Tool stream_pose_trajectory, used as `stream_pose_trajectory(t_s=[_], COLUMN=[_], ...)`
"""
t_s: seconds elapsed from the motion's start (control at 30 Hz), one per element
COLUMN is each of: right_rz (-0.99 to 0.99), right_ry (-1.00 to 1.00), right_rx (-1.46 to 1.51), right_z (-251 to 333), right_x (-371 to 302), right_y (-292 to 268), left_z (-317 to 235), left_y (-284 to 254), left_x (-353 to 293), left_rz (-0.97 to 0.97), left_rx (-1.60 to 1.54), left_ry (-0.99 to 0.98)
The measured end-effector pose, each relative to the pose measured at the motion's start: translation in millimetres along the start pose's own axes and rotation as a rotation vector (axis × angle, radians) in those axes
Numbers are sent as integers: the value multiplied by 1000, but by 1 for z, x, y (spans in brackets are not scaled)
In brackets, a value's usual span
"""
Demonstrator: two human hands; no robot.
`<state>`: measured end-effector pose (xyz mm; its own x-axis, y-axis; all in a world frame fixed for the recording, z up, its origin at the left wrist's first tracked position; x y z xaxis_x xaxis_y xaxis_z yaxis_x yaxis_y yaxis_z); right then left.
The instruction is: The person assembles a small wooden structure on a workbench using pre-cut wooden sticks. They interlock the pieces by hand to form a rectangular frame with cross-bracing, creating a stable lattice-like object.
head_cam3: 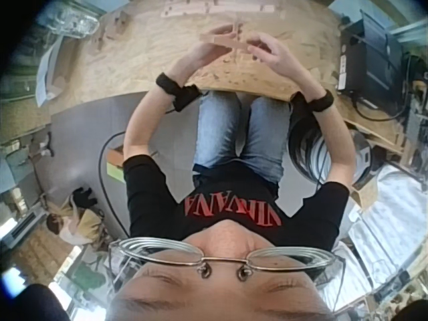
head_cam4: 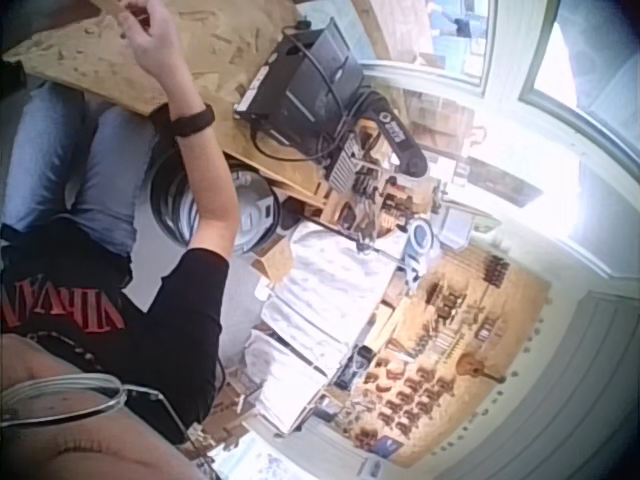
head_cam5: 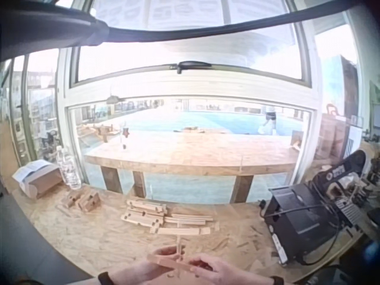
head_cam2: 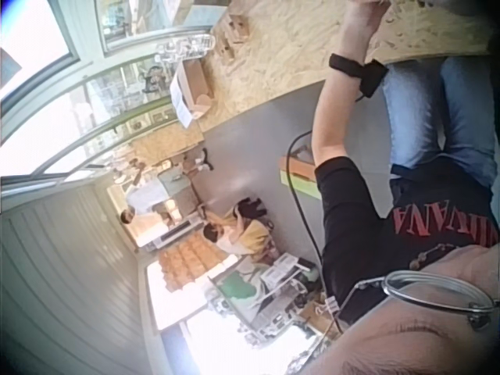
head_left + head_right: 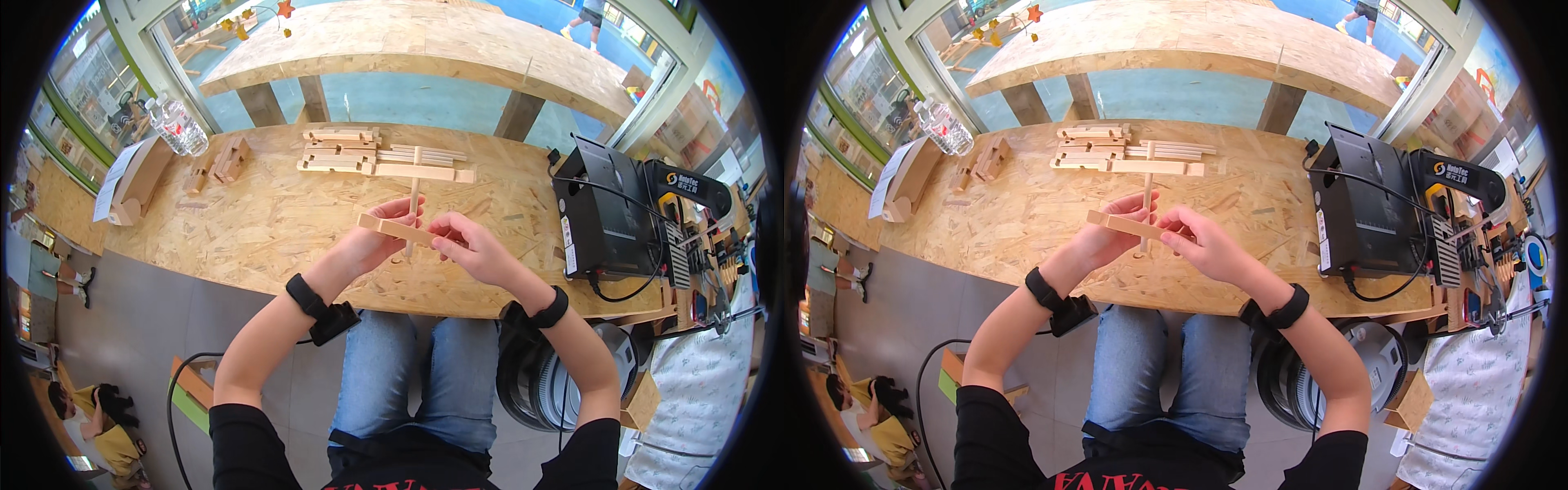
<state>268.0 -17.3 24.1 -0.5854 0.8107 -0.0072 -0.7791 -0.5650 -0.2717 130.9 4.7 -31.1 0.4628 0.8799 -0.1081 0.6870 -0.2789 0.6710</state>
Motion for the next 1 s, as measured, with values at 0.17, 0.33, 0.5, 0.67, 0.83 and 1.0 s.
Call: stream_pose_trajectory(t_s=[0.17, 0.33, 0.5, 0.67, 0.83, 1.0], right_rz=[63, 68, 46, 72, 184, 230], right_ry=[110, 91, 66, 20, 79, 75], right_rx=[-52, -157, -255, -334, -405, -348], right_z=[-9, -6, -3, -4, -9, -11], right_x=[-6, -6, -1, 5, 7, 5], right_y=[-18, -21, -14, -11, -8, -2], left_z=[-13, -20, -18, -16, -17, -16], left_y=[-3, -5, 9, 13, 17, 15], left_x=[-8, -7, -6, -8, -8, -7], left_rz=[-136, -92, -20, -14, 7, -3], left_rx=[244, 433, 564, 668, 695, 692], left_ry=[-105, -135, -141, -149, -101, -98])
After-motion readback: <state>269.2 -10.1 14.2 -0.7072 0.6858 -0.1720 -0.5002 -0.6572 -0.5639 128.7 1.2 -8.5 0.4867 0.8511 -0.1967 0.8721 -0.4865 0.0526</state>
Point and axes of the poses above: each hand's wrist, its own x-axis towards the middle knuckle, its own y-axis out of the palm, z = x × y, the point moved 6 cm from there along x, towards the middle knuckle, and after that the axes turned 4 degrees about y, right-handed, at the moved point
